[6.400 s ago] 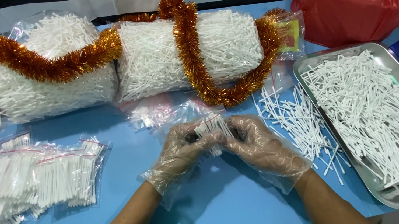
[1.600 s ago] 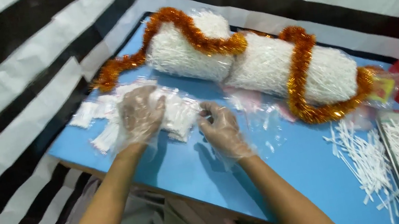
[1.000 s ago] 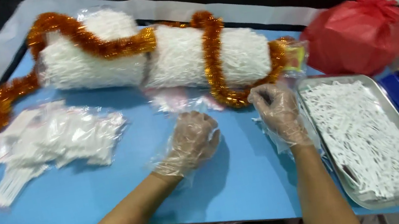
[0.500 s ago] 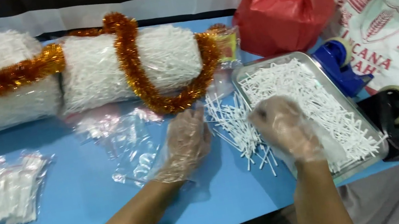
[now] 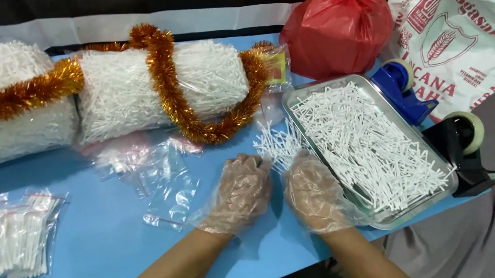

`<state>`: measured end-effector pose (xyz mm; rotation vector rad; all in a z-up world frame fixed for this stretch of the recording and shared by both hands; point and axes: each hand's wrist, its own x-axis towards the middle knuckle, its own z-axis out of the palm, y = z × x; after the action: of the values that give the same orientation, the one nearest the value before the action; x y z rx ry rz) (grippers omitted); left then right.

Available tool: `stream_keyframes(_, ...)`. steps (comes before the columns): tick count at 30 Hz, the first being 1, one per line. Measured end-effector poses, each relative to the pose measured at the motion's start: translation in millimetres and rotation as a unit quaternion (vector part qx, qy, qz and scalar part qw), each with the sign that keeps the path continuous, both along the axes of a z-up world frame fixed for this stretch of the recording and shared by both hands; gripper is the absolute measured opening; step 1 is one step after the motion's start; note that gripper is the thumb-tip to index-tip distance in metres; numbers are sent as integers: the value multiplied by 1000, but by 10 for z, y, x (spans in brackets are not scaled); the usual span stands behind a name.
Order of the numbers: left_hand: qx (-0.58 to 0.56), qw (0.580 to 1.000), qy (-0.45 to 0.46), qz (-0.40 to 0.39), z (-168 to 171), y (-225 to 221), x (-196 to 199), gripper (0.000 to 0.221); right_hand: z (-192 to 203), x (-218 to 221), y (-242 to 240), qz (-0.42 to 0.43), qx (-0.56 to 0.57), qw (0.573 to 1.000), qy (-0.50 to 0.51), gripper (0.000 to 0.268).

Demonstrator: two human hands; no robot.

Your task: The person, wearing gloves, picks up cotton swabs from a tray and places them into small plastic bags.

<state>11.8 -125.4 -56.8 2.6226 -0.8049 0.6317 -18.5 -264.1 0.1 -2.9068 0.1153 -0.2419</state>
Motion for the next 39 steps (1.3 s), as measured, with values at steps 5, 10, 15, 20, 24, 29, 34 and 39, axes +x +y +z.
stream_keyframes(5, -48, 994, 59, -82, 253, 131, -72, 22, -123, -2, -110, -1, -32, 999, 12, 42)
stream_keyframes(10, -89, 985, 138, -48, 205, 229, 78, 30, -244, 44, -303, -8, -42, 999, 24, 46)
stream_keyframes(15, -118, 983, 139, -17, 224, 271, 58, 22, -345, 129, -361, -55, -37, 998, 22, 46)
stream_keyframes(20, -144, 974, 174, -10, 326, 310, 7, 15, -431, 245, -426, -50, 50, 997, 39, 37)
stream_keyframes(24, -151, 970, 188, -3, 312, 319, 18, 15, -312, 178, -368, -60, 52, 996, 41, 37)
stream_keyframes(29, -240, 964, 91, -75, 198, 297, 153, 9, -104, 72, -299, -46, 66, 996, 46, 44)
stream_keyframes(34, -297, 942, 96, -121, 287, 315, 168, 7, -87, 50, -273, -63, 90, 992, 59, 40)
stream_keyframes(39, -295, 947, 67, -109, 283, 301, 126, 4, -133, 53, -263, -68, 89, 992, 52, 32)
